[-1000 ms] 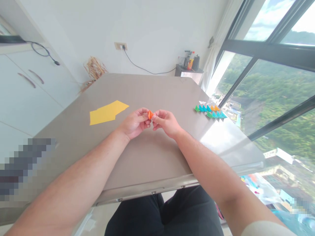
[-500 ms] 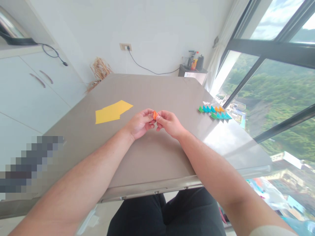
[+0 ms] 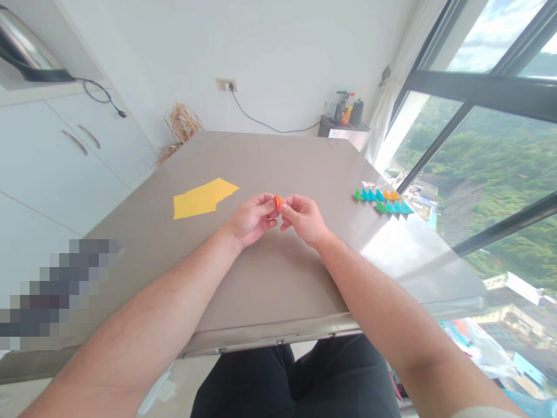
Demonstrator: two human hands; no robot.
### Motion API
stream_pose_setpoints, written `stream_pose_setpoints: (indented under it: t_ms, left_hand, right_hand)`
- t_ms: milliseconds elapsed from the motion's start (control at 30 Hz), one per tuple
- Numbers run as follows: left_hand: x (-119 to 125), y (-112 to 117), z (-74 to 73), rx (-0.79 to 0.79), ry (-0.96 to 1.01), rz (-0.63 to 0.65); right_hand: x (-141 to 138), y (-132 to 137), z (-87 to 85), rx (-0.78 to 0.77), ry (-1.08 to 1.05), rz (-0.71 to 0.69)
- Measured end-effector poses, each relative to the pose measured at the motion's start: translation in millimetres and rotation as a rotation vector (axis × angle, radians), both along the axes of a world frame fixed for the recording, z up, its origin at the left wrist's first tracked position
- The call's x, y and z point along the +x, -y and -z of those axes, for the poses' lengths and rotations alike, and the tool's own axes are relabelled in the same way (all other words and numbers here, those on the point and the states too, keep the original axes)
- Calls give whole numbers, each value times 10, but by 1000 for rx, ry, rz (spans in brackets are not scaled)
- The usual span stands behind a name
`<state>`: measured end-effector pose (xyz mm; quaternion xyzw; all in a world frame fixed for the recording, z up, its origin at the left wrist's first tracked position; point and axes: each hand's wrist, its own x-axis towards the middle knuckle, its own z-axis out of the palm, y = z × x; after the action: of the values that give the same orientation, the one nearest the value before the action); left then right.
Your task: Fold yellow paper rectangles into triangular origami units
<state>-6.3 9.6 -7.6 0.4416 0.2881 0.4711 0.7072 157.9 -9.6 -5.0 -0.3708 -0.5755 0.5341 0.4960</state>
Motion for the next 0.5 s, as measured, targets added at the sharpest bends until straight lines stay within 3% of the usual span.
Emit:
stream_pose_setpoints:
  t_ms: [233,500]
  left_hand:
    - [3,20,-33,21,-11,59]
    - [29,47,-14,14,23,64]
  right_hand:
    - [-6,10,-28,-9,17,-38]
    - [-20,6,-1,-21,-104,-113]
